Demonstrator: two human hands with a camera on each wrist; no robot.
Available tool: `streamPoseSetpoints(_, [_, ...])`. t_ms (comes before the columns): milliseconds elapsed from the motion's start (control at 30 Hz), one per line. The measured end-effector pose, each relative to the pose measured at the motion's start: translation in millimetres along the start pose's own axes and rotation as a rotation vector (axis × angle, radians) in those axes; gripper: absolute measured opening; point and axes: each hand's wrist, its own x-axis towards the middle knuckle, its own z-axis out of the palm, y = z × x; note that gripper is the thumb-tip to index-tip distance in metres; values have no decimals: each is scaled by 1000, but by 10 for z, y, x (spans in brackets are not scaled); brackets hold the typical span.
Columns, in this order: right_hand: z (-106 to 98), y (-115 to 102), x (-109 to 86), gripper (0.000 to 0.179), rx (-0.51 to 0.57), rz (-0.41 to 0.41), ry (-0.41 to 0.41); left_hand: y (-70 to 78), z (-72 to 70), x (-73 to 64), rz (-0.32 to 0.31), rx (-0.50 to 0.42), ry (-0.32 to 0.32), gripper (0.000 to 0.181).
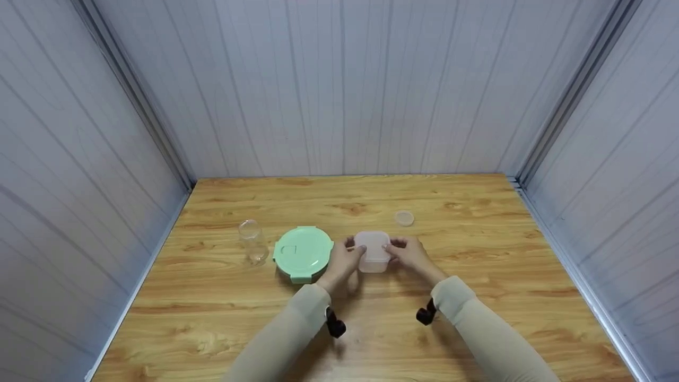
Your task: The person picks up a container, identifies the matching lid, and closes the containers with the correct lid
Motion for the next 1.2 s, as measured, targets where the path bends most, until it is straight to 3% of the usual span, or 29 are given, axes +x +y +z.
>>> streamPoseSetpoints(233, [-14,21,-11,35,17,-41,-2,96,-48,-12,-2,56,-2,63])
streamPoseSetpoints(433, [-1,34,-14,30,19,-28,9,139,-78,-43,10,66,-1,61])
streamPoseSetpoints(767, [20,-14,-30,33,18,-7,18,170,-154,-92,109,85,37,53])
streamPoseSetpoints(1067, [13,-41,-21,32,8,-20,-19,227,-233,-140,111,36,51,50])
streamPoseSetpoints(1200, [21,-21,-25,33,-2,-22,3,235,-281,-157,133,24,50,47])
